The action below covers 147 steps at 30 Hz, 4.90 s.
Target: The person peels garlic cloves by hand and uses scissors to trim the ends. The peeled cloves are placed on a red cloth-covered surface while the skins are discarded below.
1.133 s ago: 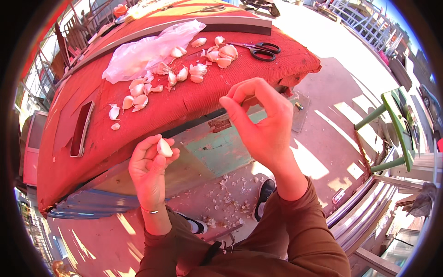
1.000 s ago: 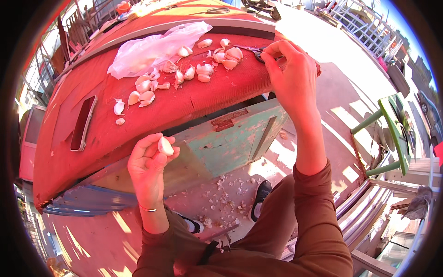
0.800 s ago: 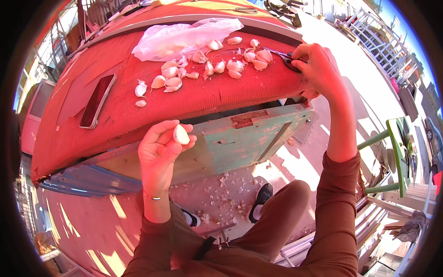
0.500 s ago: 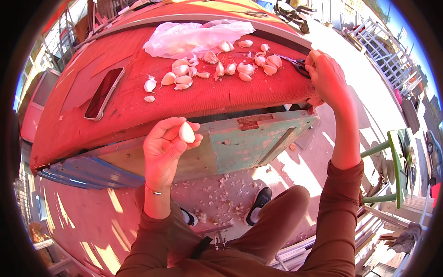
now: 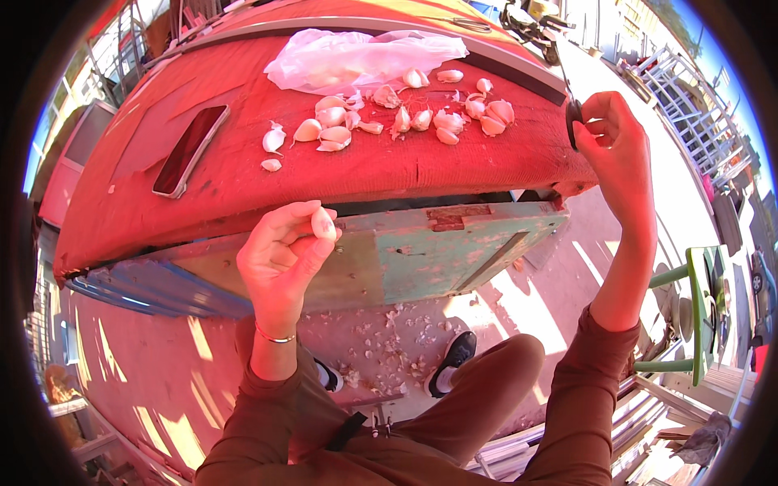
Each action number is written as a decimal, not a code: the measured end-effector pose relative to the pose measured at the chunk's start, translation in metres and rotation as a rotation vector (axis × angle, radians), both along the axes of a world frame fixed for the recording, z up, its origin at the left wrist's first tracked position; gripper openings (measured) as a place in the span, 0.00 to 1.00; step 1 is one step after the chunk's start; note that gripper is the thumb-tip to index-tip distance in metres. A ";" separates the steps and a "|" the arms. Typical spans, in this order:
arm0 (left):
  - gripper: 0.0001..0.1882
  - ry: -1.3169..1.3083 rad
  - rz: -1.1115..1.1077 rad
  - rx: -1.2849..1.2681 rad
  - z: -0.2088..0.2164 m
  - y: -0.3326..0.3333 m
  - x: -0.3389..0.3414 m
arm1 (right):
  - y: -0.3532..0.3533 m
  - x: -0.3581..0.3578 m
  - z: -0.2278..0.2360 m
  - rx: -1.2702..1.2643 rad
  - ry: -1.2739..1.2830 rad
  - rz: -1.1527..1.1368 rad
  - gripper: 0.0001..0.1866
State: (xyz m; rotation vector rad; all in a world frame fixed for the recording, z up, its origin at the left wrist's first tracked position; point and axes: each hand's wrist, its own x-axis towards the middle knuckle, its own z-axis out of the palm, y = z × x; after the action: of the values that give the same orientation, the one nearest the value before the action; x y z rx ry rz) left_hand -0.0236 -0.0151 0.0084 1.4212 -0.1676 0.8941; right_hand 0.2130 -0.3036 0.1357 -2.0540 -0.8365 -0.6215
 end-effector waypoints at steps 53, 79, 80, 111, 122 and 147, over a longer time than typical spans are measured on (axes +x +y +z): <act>0.22 -0.002 0.359 0.536 -0.005 -0.011 0.004 | 0.109 -0.145 -0.125 0.430 0.385 0.600 0.28; 0.19 0.143 -0.161 -0.031 -0.007 -0.006 0.008 | 0.102 -0.134 -0.116 0.338 0.380 0.475 0.23; 0.20 0.144 -0.161 -0.037 -0.008 -0.006 0.008 | 0.101 -0.133 -0.115 0.279 0.311 0.448 0.23; 0.22 0.030 0.107 0.139 -0.003 0.003 0.004 | 0.102 -0.137 -0.115 0.123 0.199 0.380 0.22; 0.20 -0.103 0.119 0.208 0.052 0.022 -0.003 | 0.078 -0.123 -0.090 0.212 0.273 0.483 0.29; 0.08 0.391 0.335 1.030 0.176 0.101 0.154 | 0.023 -0.081 -0.091 0.632 0.068 0.355 0.27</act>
State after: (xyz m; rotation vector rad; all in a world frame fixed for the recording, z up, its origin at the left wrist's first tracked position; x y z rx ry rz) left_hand 0.1302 0.0863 0.1842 2.6147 -0.0906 0.7960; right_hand 0.1320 -0.2808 0.0447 -1.3132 -0.8098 -0.5264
